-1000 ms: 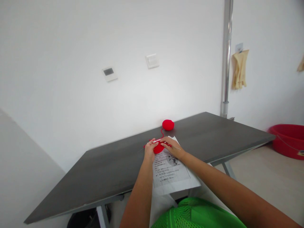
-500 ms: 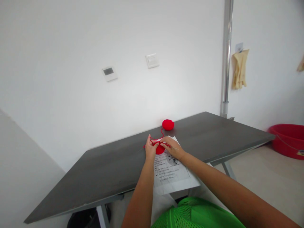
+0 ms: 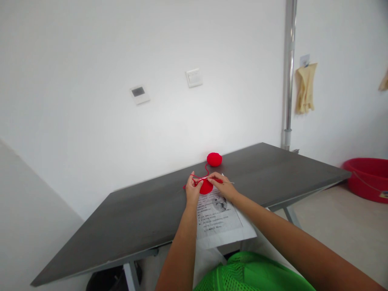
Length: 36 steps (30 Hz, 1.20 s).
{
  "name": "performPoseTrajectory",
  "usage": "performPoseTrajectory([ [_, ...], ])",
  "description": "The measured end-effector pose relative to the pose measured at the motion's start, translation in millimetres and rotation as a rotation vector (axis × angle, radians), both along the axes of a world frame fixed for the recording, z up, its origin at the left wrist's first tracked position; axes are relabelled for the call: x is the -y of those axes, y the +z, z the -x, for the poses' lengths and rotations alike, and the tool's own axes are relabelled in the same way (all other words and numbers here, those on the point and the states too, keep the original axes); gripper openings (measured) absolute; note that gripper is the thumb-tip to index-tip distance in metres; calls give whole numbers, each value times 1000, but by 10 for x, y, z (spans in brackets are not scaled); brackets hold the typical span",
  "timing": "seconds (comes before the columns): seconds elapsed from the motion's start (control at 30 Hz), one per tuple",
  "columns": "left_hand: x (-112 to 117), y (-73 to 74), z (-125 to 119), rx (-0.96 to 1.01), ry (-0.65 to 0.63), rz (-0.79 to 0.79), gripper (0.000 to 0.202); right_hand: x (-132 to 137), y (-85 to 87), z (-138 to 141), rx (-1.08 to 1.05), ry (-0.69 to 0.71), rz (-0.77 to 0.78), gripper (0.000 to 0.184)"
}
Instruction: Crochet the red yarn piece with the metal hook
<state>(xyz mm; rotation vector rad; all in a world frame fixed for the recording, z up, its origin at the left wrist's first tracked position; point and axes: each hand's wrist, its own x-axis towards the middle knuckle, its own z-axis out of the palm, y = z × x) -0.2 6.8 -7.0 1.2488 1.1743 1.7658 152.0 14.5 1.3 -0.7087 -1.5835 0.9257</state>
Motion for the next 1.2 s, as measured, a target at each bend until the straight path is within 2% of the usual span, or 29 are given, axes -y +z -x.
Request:
performPoseTrajectory([
  [0.07, -18, -14, 37, 28, 44, 17, 52, -27, 18, -16, -120, -27, 83, 18],
  [0.13, -28, -26, 103, 50, 145, 32, 35, -61, 30, -37, -251, -40, 165, 21],
  [0.3, 46, 13, 283, -50, 675, -44, 11, -141, 24, -85, -506, -31, 304, 26],
  [0.37, 102, 53, 306, -104, 786, 6, 20, -157, 21, -97, -521, -27, 314, 28],
  [0.43, 145, 89, 290, -162, 790, 48, 26, -152, 28, -102, -515, -15, 322, 30],
  [0.5, 157, 110, 249, -200, 735, 16, 26, -125, 44, -98, -504, 27, 337, 29],
  [0.57, 140, 117, 191, -158, 606, -41, 21, -80, 65, -88, -488, 101, 352, 26],
  [0.67, 101, 119, 82, 56, 238, -49, 20, -5, 93, -71, -434, 215, 360, 21],
  [0.77, 104, 132, -25, 253, -174, 44, 39, 47, 109, -61, -363, 288, 355, 17],
  [0.83, 131, 149, -67, 300, -341, 130, 51, 63, 116, -60, -338, 316, 355, 16],
  [0.9, 160, 171, -69, 334, -374, 176, 55, 68, 123, -62, -330, 330, 366, 15],
  [1.0, 191, 207, -6, 418, -351, 188, 54, 67, 127, -63, -316, 334, 376, 15],
  [1.2, 260, 285, 169, 520, -398, 126, 49, 86, 104, -41, -217, 318, 308, 14],
])
